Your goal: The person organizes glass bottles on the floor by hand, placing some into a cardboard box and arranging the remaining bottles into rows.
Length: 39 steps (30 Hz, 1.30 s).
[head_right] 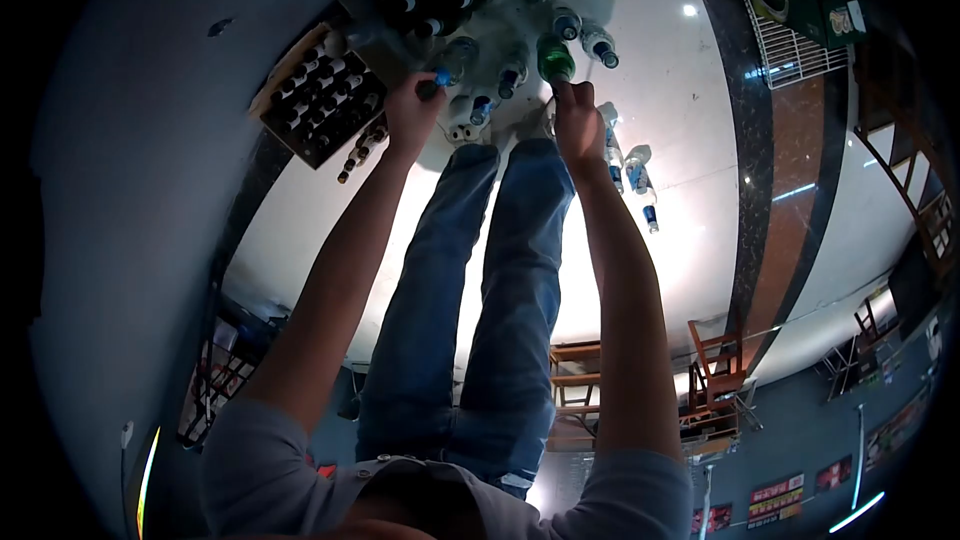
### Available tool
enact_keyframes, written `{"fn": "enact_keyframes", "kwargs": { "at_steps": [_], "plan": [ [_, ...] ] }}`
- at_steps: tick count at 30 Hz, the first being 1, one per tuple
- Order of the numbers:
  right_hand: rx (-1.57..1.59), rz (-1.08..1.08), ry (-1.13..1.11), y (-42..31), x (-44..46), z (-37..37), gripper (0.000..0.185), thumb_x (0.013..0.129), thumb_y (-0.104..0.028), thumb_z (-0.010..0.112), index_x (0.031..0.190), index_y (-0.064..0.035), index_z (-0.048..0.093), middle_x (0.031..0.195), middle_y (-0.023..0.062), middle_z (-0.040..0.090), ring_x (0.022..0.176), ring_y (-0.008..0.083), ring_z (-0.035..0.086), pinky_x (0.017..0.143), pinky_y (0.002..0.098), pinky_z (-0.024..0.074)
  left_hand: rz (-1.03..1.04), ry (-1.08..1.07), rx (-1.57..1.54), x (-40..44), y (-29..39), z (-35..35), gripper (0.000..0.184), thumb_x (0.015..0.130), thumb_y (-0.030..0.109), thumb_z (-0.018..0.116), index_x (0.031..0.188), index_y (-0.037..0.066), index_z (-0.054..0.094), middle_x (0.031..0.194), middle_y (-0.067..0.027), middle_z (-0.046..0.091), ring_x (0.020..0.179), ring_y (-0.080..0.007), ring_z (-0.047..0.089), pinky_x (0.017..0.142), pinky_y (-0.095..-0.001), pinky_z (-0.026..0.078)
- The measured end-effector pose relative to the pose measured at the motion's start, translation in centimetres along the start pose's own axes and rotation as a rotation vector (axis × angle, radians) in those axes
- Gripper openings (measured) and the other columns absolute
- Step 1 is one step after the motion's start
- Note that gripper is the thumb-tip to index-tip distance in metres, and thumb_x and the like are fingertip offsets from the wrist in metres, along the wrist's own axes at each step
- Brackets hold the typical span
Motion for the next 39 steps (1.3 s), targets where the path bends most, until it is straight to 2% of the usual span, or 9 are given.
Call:
{"fn": "enact_keyframes", "kwargs": {
  "at_steps": [3,4,7,11,21,26,28,37,39],
  "plan": [
    [-0.038,-0.05,-0.004,0.0,1.5,0.8,0.029,0.085,-0.005,0.053,0.113,-0.0144,0.055,0.093,0.0144,0.055,0.071,0.0361,0.062,0.058,0.0446,0.0533,0.089,-0.004,0.13,1.7,-1.0,2.1,0.024,0.068,0.009,0.072,0.09,0.005,0.062,0.088,-0.0164,0.06,0.087,-0.0362,0.058,0.074,-0.0417,0.047],
    [-0.069,-0.075,-0.005,0.1,1.7,1.1,0.028,0.085,-0.006,0.054,0.112,-0.014,0.055,0.091,0.0135,0.054,0.07,0.0347,0.063,0.057,0.0437,0.0538,0.132,0.012,0.184,2.0,-1.3,2.6,0.024,0.069,0.01,0.073,0.091,0.005,0.063,0.082,-0.016,0.063,0.079,-0.0336,0.063,0.069,-0.0379,0.05],
    [-0.076,-0.075,-0.043,-0.8,2.7,1.2,0.025,0.086,-0.009,0.055,0.111,-0.0137,0.055,0.089,0.0127,0.054,0.068,0.0341,0.063,0.056,0.0428,0.0537,0.177,0.005,0.269,3.0,-1.5,4.0,0.025,0.068,0.01,0.073,0.091,0.005,0.063,0.083,-0.0164,0.062,0.081,-0.0347,0.061,0.07,-0.0401,0.049],
    [-0.059,-0.053,-0.02,-0.6,4.1,2.5,0.025,0.084,-0.008,0.059,0.108,-0.0168,0.059,0.089,0.0112,0.054,0.067,0.0332,0.062,0.055,0.042,0.0537,0.086,-0.042,0.255,4.6,-2.0,6.3,0.026,0.069,0.011,0.072,0.092,0.007,0.063,0.087,-0.0172,0.06,0.085,-0.0364,0.058,0.071,-0.0425,0.049],
    [-0.066,-0.116,-0.029,0.3,4.4,3.1,0.031,0.084,-0.007,0.058,0.113,-0.018,0.056,0.089,0.01,0.054,0.069,0.0313,0.062,0.055,0.0399,0.054,0.189,-0.004,0.319,7.9,0.1,7.8,0.026,0.07,0.013,0.073,0.093,0.008,0.063,0.091,-0.0183,0.057,0.083,-0.0381,0.059,0.071,-0.0435,0.05],
    [-0.074,-0.123,-0.056,0.8,3.2,1.5,0.032,0.083,-0.006,0.059,0.113,-0.0165,0.058,0.089,0.0084,0.055,0.069,0.0288,0.063,0.055,0.0373,0.0539,0.1,-0.007,0.314,8.2,0.3,8.1,0.028,0.068,0.011,0.073,0.093,0.007,0.062,0.095,-0.0188,0.057,0.094,-0.0379,0.056,0.079,-0.0429,0.048],
    [-0.079,-0.157,-0.063,1.0,2.5,0.9,0.04,0.075,-0.002,0.059,0.113,-0.016,0.058,0.095,0.0078,0.054,0.071,0.0271,0.064,0.056,0.0361,0.0548,0.084,-0.029,0.333,8.3,0.6,8.1,0.03,0.067,0.011,0.073,0.094,0.006,0.061,0.096,-0.019,0.056,0.096,-0.0375,0.055,0.08,-0.0427,0.048],
    [-0.044,-0.131,-0.09,4.3,-1.3,-1.9,0.039,0.078,-0.003,0.059,0.115,-0.0161,0.06,0.093,0.0071,0.055,0.07,0.0267,0.065,0.055,0.0358,0.0545,0.099,-0.149,0.426,8.5,-0.3,8.4,0.036,0.066,0.012,0.07,0.098,0.003,0.058,0.102,-0.0223,0.057,0.098,-0.0406,0.054,0.083,-0.0457,0.047],
    [-0.049,-0.115,-0.102,5.1,-1.8,-2.6,0.038,0.079,-0.003,0.059,0.114,-0.0158,0.06,0.093,0.0072,0.055,0.07,0.0268,0.065,0.055,0.036,0.0547,-0.003,-0.178,0.496,8.4,0.9,8.2,0.038,0.069,0.017,0.069,0.103,0.004,0.057,0.103,-0.0231,0.057,0.101,-0.0413,0.054,0.084,-0.0462,0.047]
  ]
}}
Point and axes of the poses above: each hand's wrist, its own x-axis towards the middle knuckle, its own z-axis out of the palm, y = z × x, the point moved 4 cm from there along x, towards the middle knuckle
